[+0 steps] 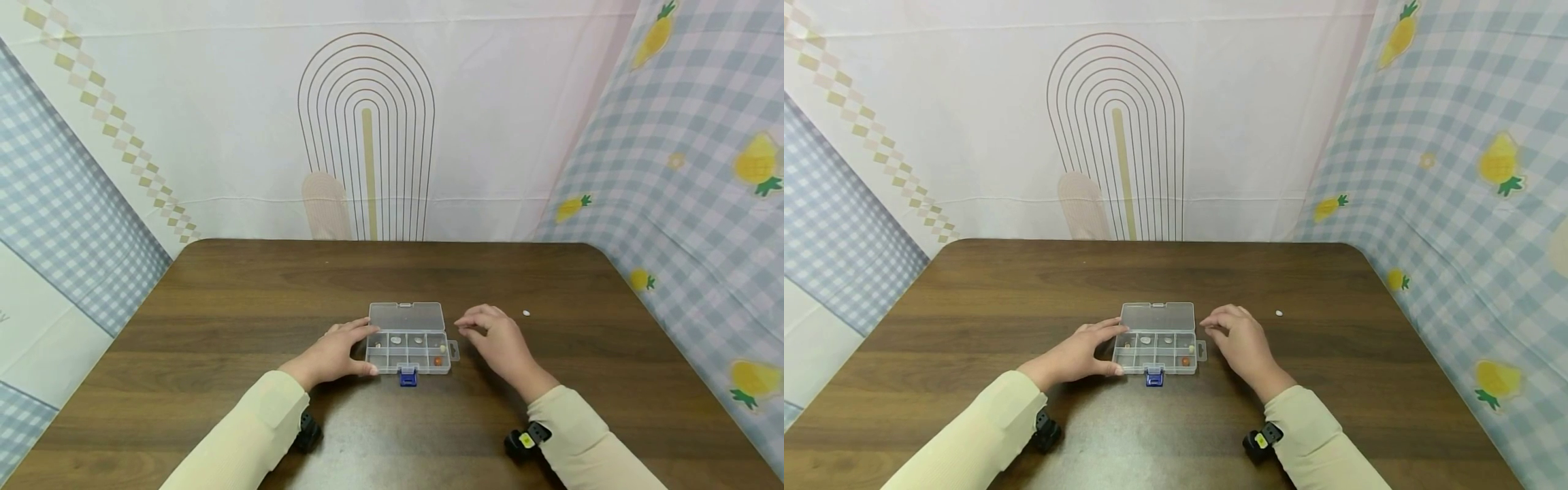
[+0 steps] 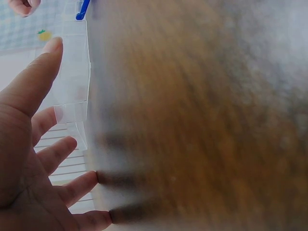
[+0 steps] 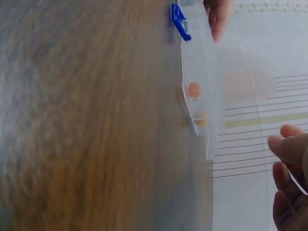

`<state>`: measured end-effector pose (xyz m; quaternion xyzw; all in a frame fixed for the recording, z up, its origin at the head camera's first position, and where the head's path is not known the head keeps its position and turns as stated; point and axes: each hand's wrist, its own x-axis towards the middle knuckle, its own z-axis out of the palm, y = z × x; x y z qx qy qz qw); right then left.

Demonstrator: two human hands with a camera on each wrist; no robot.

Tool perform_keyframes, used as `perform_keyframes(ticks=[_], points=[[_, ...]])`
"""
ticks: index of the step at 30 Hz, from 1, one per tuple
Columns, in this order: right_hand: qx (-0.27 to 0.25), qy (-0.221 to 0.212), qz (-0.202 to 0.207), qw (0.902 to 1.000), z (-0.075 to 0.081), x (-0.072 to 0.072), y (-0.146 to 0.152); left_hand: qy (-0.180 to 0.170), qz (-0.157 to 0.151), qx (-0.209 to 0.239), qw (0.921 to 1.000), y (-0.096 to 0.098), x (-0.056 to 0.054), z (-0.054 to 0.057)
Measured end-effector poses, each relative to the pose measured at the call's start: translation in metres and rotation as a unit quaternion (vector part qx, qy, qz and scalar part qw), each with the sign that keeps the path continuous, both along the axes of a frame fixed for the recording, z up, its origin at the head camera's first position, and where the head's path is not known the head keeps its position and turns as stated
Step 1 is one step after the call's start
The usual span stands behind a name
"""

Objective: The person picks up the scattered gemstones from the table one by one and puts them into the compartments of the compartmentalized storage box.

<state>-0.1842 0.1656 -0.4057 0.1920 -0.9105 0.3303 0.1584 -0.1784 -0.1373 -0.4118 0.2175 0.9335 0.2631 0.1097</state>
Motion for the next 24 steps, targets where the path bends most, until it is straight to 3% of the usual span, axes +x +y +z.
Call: perform_keyframes(ticks=[24], points=[[0.024,-0.022,0.040,0.9987,-0.003,0.011,-0.025,-0.007,0.004,-0.002,1.0000,0.000,0.000,0.000]])
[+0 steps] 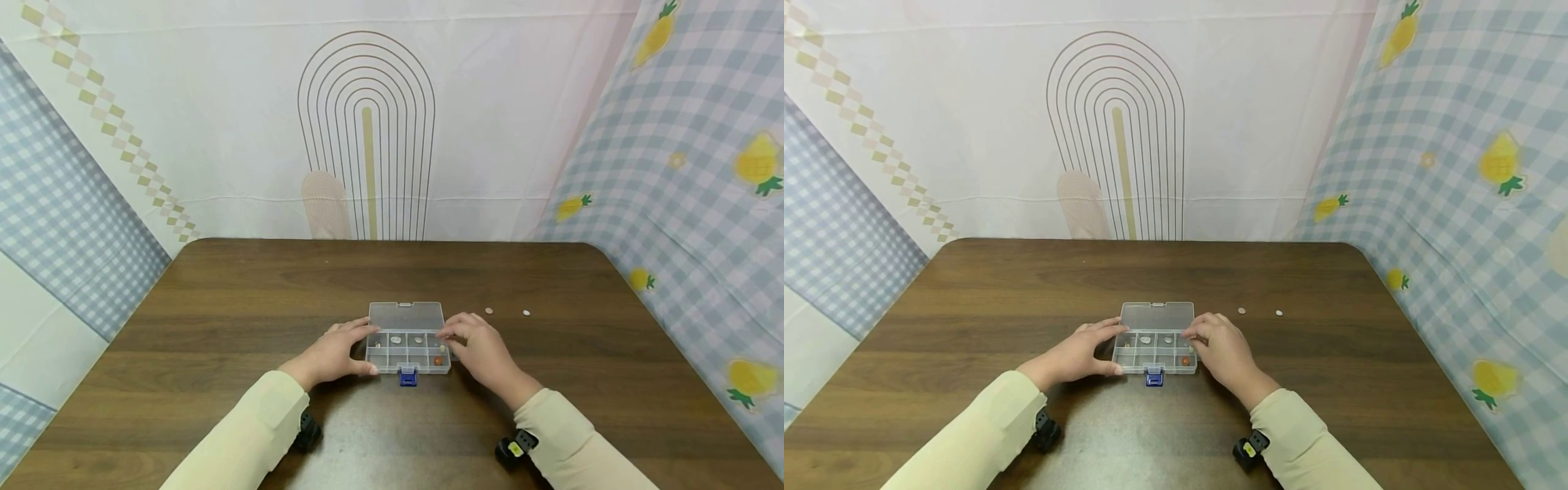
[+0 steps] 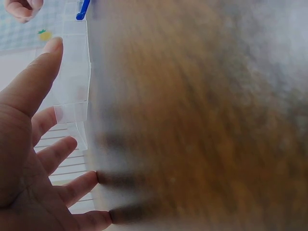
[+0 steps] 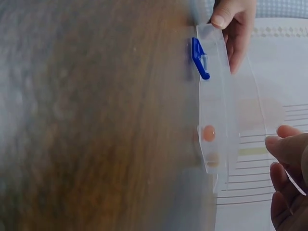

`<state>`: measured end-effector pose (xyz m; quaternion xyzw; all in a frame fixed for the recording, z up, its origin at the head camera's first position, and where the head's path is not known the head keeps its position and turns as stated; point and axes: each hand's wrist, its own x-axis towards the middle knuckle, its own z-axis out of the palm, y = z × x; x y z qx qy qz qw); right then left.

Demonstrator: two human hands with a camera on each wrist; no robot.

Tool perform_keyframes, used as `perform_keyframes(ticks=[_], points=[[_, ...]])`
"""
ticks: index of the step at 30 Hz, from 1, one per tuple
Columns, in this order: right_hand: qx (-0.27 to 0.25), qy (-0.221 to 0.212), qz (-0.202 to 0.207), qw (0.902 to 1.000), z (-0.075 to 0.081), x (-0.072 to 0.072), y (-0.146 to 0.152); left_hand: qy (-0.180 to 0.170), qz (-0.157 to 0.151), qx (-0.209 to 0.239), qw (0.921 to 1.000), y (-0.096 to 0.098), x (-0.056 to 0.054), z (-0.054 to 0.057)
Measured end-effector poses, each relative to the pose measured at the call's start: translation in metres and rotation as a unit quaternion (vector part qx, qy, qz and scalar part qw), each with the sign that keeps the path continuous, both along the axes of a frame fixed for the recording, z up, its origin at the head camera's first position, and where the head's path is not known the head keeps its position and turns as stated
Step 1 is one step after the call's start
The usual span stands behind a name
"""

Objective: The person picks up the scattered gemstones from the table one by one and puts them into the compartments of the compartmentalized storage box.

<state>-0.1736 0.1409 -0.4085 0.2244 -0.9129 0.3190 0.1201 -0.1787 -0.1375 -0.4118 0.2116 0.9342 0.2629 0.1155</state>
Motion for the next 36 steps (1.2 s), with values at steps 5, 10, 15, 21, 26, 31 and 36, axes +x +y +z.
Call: perform_keyframes(ticks=[5,10,15,21,26,31,36], points=[[0.006,-0.009,0.010,0.9999,-0.001,0.001,-0.003,0.003,0.000,0.000,1.0000,0.000,0.000,0.001],[0.018,-0.014,0.016,0.9996,-0.002,0.000,-0.007,0.004,-0.001,0.001,1.0000,0.000,0.000,0.001],[0.018,-0.023,0.029,0.9991,-0.002,0.001,-0.011,0.009,-0.005,0.003,0.9999,0.000,0.000,0.001],[0.015,-0.038,0.045,0.9981,-0.004,0.002,-0.014,0.005,-0.003,0.001,1.0000,0.000,-0.001,0.000],[0.028,-0.038,0.055,0.9974,-0.006,0.002,-0.016,0.005,-0.002,0.004,1.0000,0.000,-0.001,-0.001],[0.038,-0.014,0.063,0.9972,-0.009,0.001,-0.019,0.002,-0.002,0.004,1.0000,0.000,-0.001,-0.001],[0.042,-0.012,0.064,0.9970,-0.010,0.001,-0.021,0.002,0.000,0.003,1.0000,0.000,-0.002,-0.002]])
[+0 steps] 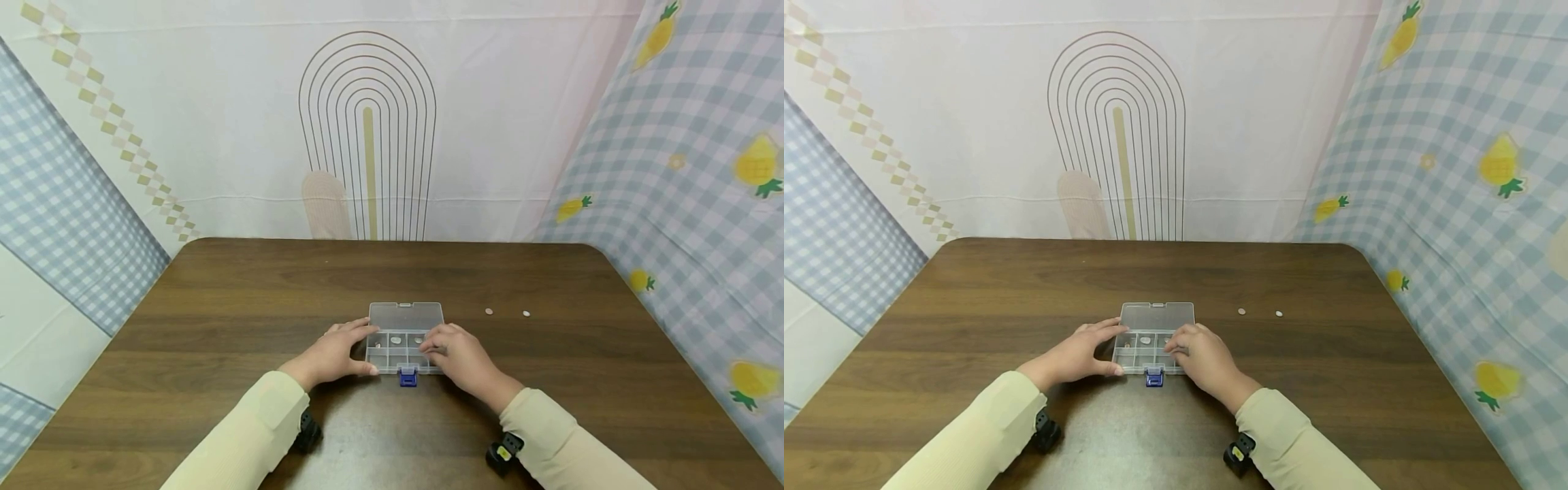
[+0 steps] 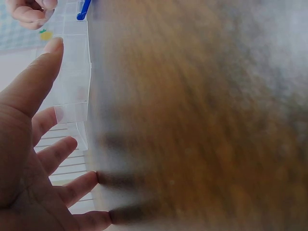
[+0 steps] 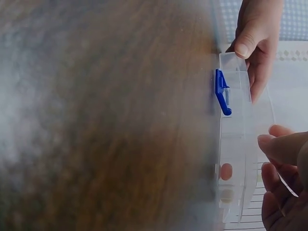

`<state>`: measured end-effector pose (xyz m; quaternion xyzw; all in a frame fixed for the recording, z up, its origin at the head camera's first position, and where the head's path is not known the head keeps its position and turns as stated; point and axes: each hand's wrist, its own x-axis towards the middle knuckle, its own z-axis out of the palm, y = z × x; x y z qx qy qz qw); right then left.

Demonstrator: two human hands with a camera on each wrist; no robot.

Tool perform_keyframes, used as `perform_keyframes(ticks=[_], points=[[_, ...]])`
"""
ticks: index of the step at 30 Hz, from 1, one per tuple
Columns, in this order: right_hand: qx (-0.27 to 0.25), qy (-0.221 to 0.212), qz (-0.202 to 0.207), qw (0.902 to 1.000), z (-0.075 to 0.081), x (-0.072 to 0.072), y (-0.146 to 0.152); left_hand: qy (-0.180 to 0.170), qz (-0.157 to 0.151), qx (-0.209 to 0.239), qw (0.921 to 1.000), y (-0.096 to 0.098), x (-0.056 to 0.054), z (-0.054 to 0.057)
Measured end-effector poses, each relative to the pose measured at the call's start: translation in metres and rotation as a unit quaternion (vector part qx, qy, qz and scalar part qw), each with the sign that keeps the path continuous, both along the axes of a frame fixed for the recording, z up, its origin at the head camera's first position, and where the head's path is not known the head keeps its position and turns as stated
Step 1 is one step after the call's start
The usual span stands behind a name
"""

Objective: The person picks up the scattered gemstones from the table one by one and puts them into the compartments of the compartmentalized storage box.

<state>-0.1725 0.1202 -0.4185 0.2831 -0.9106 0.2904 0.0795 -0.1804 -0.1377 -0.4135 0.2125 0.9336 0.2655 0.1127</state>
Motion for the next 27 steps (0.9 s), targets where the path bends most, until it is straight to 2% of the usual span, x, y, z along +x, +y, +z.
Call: perform_keyframes(ticks=[16,27], points=[[0.038,0.012,0.014,0.9991,-0.0024,0.0018,-0.0064,0.003,-0.003,0.000,1.0000,-0.0008,-0.0004,-0.0019],[0.053,-0.002,0.010,0.9985,0.0040,0.0038,-0.0052,-0.001,0.005,0.000,1.0000,-0.0006,-0.0009,-0.0019]])
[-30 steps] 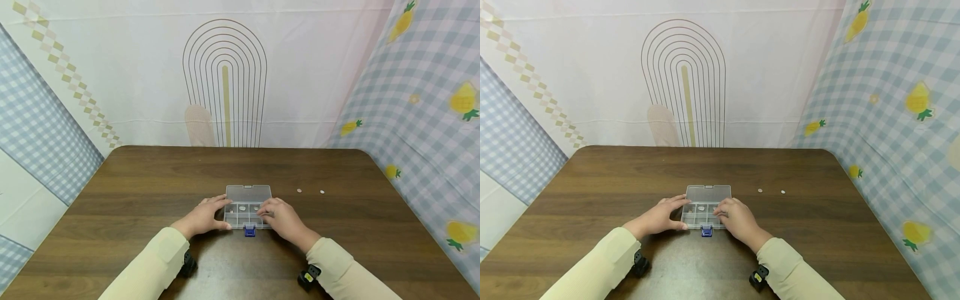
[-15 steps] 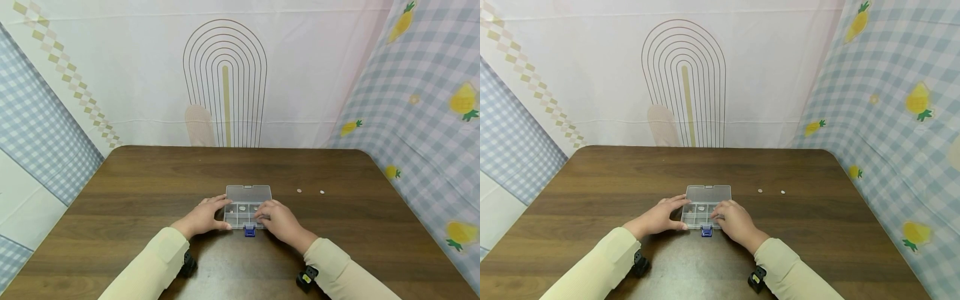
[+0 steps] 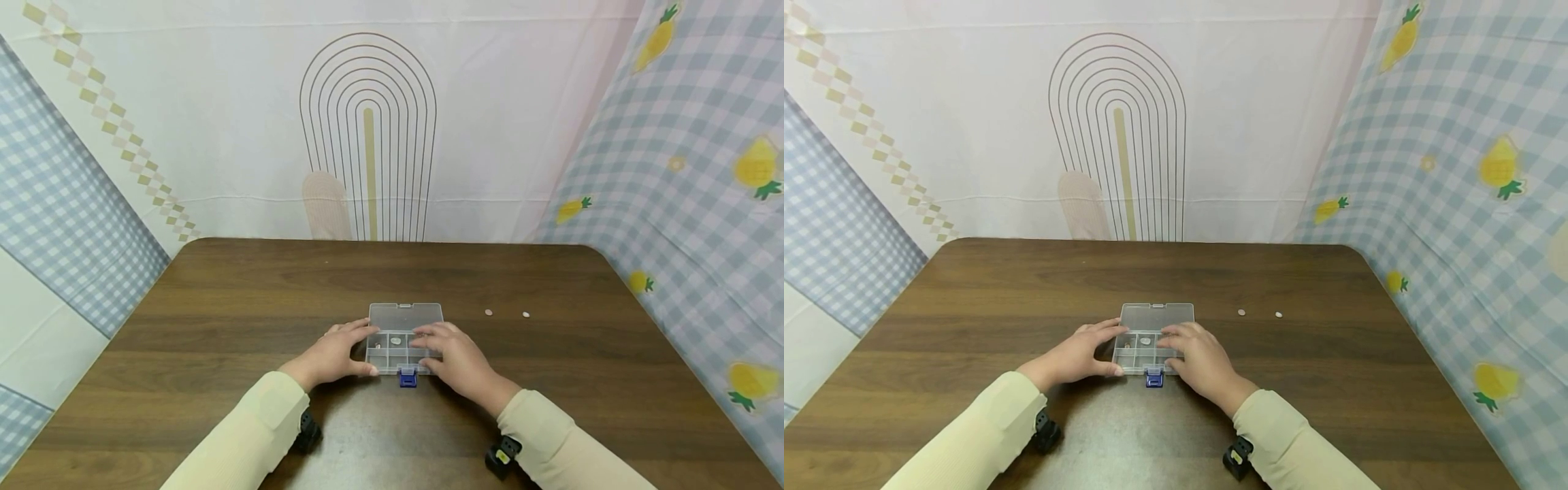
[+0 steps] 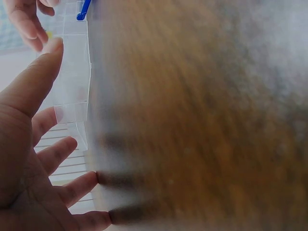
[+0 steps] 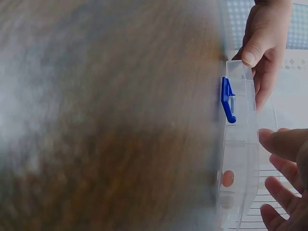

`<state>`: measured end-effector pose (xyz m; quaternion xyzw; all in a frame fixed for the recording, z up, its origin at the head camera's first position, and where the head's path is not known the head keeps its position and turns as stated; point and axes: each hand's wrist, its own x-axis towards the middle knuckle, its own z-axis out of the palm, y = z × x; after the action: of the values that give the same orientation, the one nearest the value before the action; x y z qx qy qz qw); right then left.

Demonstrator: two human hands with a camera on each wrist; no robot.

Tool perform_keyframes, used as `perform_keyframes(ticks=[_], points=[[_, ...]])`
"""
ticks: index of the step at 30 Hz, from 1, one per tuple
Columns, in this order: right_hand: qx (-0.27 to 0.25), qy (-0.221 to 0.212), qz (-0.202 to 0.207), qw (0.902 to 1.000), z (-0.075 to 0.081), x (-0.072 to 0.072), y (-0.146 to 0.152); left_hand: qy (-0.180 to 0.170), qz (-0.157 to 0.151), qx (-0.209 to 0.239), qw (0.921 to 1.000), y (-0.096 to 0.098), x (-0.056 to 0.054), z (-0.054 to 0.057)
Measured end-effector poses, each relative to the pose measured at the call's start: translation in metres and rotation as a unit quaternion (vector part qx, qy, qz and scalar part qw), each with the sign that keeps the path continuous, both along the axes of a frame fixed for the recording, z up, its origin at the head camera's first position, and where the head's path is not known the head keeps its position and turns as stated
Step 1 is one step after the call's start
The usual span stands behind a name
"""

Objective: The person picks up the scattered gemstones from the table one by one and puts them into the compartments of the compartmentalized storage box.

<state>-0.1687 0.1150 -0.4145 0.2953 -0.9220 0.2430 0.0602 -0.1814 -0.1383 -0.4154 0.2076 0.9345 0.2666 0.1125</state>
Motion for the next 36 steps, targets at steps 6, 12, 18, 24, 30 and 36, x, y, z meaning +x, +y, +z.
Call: perform_keyframes(ticks=[6,12,18,24,30,36], points=[[-0.002,0.007,0.001,1.0000,0.002,0.000,0.005,0.000,-0.002,0.001,1.0000,0.000,0.001,0.000],[-0.014,0.025,-0.004,0.9996,0.005,-0.003,0.013,0.003,-0.005,0.006,1.0000,0.000,0.002,0.000],[-0.026,0.035,-0.011,0.9990,0.007,-0.006,0.024,0.003,-0.005,0.006,1.0000,-0.001,0.002,0.000],[-0.032,0.044,-0.022,0.9983,0.007,-0.011,0.034,0.003,-0.005,0.006,1.0000,-0.001,0.001,0.000],[-0.061,0.026,-0.044,0.9968,0.007,-0.018,0.046,0.000,-0.007,0.006,1.0000,-0.001,0.001,0.000],[-0.104,-0.007,-0.066,0.9924,0.006,-0.024,0.061,-0.001,-0.006,0.006,1.0000,0.000,0.001,0.000]])
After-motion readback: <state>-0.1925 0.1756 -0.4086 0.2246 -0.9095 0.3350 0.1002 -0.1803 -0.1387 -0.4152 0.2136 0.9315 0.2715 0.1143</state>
